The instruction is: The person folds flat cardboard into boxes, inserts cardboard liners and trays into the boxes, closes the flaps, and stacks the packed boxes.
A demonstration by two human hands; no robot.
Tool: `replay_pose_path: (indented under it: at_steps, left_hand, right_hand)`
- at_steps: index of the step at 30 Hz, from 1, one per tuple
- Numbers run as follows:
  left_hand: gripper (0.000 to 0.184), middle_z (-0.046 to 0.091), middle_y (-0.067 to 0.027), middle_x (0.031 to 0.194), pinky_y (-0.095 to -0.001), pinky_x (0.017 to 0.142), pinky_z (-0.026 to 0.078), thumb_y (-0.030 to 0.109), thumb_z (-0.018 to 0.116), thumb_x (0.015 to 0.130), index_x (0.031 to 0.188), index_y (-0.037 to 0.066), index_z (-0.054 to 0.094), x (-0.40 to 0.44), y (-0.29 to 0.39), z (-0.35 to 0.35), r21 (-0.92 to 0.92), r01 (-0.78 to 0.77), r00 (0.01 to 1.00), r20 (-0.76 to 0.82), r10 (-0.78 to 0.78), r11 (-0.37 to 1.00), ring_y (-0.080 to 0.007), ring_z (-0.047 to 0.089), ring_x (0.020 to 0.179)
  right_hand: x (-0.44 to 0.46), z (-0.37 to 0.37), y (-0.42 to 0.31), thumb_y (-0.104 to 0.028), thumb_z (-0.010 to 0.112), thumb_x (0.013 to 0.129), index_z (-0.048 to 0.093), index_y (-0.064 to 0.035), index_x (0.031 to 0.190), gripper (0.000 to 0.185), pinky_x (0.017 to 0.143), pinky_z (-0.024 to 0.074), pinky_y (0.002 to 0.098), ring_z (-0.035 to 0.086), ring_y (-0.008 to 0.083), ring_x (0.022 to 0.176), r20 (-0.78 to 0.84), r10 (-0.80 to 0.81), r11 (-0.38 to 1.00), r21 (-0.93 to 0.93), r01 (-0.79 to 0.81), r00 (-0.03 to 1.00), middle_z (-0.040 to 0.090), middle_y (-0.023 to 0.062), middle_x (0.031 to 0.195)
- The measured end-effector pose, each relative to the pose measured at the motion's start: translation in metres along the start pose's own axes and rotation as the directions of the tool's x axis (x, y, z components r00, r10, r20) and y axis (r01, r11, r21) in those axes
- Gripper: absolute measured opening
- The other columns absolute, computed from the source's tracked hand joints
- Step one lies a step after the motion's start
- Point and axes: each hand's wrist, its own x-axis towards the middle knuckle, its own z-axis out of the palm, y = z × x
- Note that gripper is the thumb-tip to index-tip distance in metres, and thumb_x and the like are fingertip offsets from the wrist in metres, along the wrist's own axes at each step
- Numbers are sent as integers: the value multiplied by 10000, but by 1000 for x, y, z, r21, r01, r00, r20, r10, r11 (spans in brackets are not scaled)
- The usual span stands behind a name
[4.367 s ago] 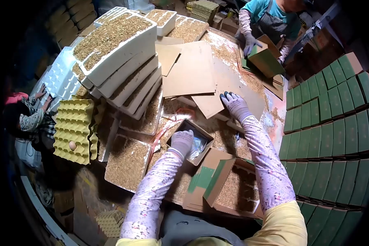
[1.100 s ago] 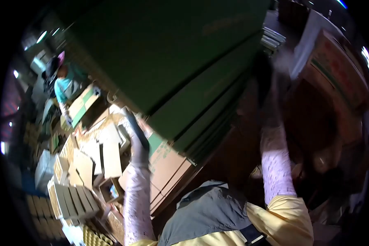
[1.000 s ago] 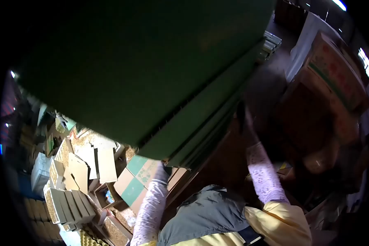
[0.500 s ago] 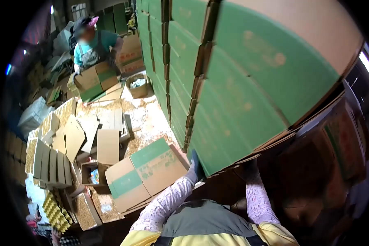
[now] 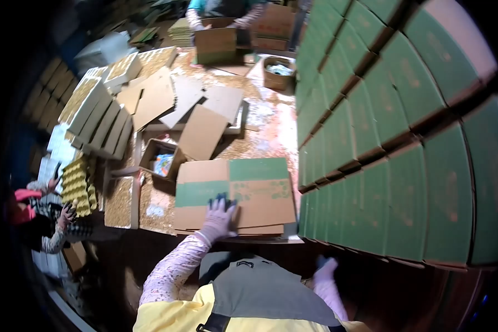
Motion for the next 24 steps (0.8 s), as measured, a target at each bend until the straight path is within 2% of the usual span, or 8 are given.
replay_pose_path:
  at_steps: [3, 5, 7, 9, 11, 15, 19, 24]
  left_hand:
    - [1214, 149, -301, 1550, -596, 1151, 126, 563, 850, 559, 1532, 176, 235, -32, -50, -9, 50, 154, 976, 148, -160, 987, -470, 132, 1442]
    - [1174, 160, -296, 1549, -592, 1152, 131, 565, 837, 582, 1525, 183, 252, -41, -65, -3, -15, 96, 993, 67, -95, 995, -460, 141, 1444]
    - [1087, 196, -290, 1541, -583, 1151, 151, 576, 800, 631, 1510, 193, 288, -48, -74, 2, -15, 49, 999, 2, -49, 999, -452, 183, 1434]
    - [1041, 225, -286, 1529, -583, 1142, 184, 595, 775, 652, 1500, 208, 312, -56, -91, 12, 7, 1, 999, -44, -1, 1000, -441, 219, 1421]
    - [950, 290, -271, 1497, -585, 1115, 243, 609, 740, 681, 1467, 224, 371, -69, -111, 4, 26, -41, 996, -73, 42, 999, -431, 296, 1378]
    - [909, 307, -250, 1498, -574, 1110, 264, 550, 752, 694, 1465, 238, 385, -88, -174, 3, 25, -53, 996, -73, 55, 998, -435, 322, 1364]
    - [862, 343, -214, 1481, -566, 1110, 271, 502, 762, 700, 1447, 246, 415, -93, -237, -15, -27, -123, 990, -79, 121, 992, -434, 344, 1346]
    - [533, 601, -109, 1173, -369, 826, 536, 345, 725, 776, 1238, 139, 555, -98, -238, -75, 117, -377, 879, -268, 395, 919, -288, 616, 1038]
  right_hand:
    - [-47, 89, -25, -322, 677, 855, 494, 15, 1312, 597, 1008, 420, 414, 551, 342, 1170, 483, -391, 609, -502, 614, 783, 580, 201, 1256]
    - [-11, 151, -55, -297, 696, 850, 520, 64, 1265, 578, 967, 448, 398, 594, 358, 1098, 320, -725, 263, -689, 675, 610, 610, 215, 1193]
    - [66, 180, -12, -278, 730, 839, 579, 54, 1220, 527, 941, 471, 394, 612, 308, 1086, 45, -572, 583, -681, 444, 819, 643, 200, 1150]
    - [98, 178, 5, -303, 739, 850, 569, 42, 1242, 549, 904, 480, 325, 630, 233, 1013, 323, 95, 977, -213, -25, 942, 661, 136, 1130]
    - [77, 197, 0, -329, 744, 855, 599, 19, 1210, 518, 794, 517, 306, 644, 175, 901, 380, 153, 988, -87, -129, 912, 682, 89, 1054]
    - [44, 239, 6, -382, 789, 805, 597, 32, 1207, 608, 758, 531, 325, 654, 185, 875, 212, 252, 865, -486, -122, 944, 688, 99, 1031]
    - [12, 285, 32, -436, 770, 804, 562, 69, 1243, 701, 937, 457, 343, 615, 256, 1040, 185, 52, 862, -504, 50, 981, 659, 165, 1149]
    - [43, 230, -2, -507, 569, 923, 608, -67, 1217, 530, 950, 452, 348, 588, 248, 1116, 200, 204, 951, -274, -145, 958, 643, 162, 1172]
